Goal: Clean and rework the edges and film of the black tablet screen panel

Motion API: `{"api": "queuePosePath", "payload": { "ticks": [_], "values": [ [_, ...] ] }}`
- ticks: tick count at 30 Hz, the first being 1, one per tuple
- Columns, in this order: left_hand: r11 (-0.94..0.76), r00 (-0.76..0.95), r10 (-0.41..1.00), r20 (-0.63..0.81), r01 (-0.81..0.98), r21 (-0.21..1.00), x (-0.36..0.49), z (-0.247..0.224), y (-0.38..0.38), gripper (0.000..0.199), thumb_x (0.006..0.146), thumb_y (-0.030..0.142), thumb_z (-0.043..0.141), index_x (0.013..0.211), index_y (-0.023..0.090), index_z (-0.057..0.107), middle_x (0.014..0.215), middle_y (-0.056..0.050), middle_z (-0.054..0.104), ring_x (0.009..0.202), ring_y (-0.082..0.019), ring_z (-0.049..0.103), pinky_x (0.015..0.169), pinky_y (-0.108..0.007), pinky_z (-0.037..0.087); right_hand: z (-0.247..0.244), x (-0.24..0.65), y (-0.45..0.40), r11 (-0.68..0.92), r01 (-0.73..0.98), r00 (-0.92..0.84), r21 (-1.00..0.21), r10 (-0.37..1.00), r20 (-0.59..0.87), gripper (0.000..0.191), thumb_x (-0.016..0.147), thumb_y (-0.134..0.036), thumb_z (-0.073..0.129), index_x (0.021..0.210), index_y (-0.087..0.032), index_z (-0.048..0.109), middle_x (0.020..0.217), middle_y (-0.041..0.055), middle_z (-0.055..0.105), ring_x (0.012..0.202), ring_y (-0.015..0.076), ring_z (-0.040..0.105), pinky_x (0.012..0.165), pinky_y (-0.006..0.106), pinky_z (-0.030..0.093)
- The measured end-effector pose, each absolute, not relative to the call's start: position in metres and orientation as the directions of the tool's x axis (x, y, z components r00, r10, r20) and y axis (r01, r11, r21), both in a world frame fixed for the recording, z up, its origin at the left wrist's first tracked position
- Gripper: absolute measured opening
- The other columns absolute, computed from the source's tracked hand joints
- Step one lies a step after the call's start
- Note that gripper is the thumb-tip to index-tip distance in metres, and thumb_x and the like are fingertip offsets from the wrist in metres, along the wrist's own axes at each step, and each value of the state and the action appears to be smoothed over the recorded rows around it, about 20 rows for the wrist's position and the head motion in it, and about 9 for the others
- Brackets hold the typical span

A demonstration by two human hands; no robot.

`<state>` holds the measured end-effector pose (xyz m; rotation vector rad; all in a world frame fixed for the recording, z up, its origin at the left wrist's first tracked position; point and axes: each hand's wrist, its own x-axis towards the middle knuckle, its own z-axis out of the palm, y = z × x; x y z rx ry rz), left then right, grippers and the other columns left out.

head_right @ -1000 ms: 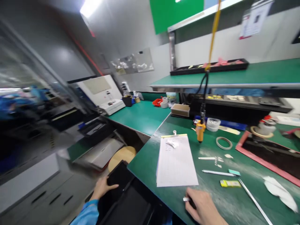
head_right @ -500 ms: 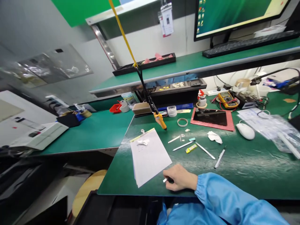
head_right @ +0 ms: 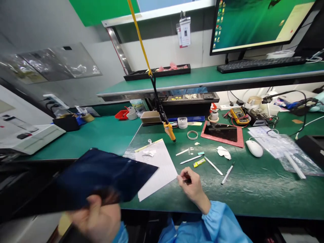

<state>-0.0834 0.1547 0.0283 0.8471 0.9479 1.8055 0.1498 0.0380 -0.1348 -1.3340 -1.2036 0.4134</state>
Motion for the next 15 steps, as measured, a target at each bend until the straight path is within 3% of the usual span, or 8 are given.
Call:
{"api": "queuePosePath", "payload": {
  "ticks": [5, 9, 11, 15],
  "values": [
    [-0.052, -0.202, 0.976, -0.087, -0.6, 0.799, 0.005, 0.014, 0.136, 0.04, 0.085, 0.056, 0.107, 0.103, 0.03, 0.082, 0.098, 0.004, 0.083, 0.104, -0.023, 0.083, 0.091, -0.033, 0.067, -0.106, 0.154, 0.012, 0.345, 0.28, 0.621, -0.896, 0.647, 0.443, 0.042, 0.123, -0.055, 0.079, 0.141, -0.018, 0.075, 0.105, 0.0007, 0.076, 0.07, 0.0111, 0.066, 0.061, 0.023, 0.06],
    [0.171, 0.007, 0.976, -0.217, -0.64, 0.749, 0.041, 0.021, 0.105, 0.041, 0.093, 0.063, 0.1, 0.113, 0.029, 0.089, 0.114, -0.003, 0.091, 0.125, -0.03, 0.087, 0.104, -0.039, 0.07, -0.081, 0.166, -0.006, 0.359, 0.271, 0.723, -0.893, 0.536, 0.436, 0.044, 0.123, -0.06, 0.08, 0.135, -0.017, 0.077, 0.098, -0.0015, 0.074, 0.062, 0.0086, 0.059, 0.054, 0.02, 0.053],
    [0.238, 0.094, 0.968, -0.231, -0.629, 0.74, 0.05, 0.025, 0.093, 0.039, 0.094, 0.057, 0.1, 0.12, 0.029, 0.092, 0.121, -0.005, 0.094, 0.134, -0.032, 0.086, 0.111, -0.04, 0.069, -0.07, 0.171, -0.011, 0.337, 0.271, 0.778, -0.902, 0.475, 0.411, 0.04, 0.122, -0.057, 0.081, 0.128, -0.017, 0.077, 0.096, -0.0018, 0.073, 0.064, 0.0094, 0.061, 0.056, 0.021, 0.055],
    [0.286, 0.244, 0.955, -0.17, -0.597, 0.75, 0.051, 0.024, 0.087, 0.032, 0.077, 0.041, 0.11, 0.105, 0.033, 0.096, 0.105, 0.001, 0.097, 0.123, -0.029, 0.091, 0.11, -0.035, 0.068, -0.041, 0.185, -0.028, 0.302, 0.261, 0.87, -0.917, 0.339, 0.359, 0.038, 0.121, -0.055, 0.083, 0.117, -0.017, 0.077, 0.098, -0.001, 0.074, 0.076, 0.0138, 0.07, 0.068, 0.027, 0.064]
  ]
}}
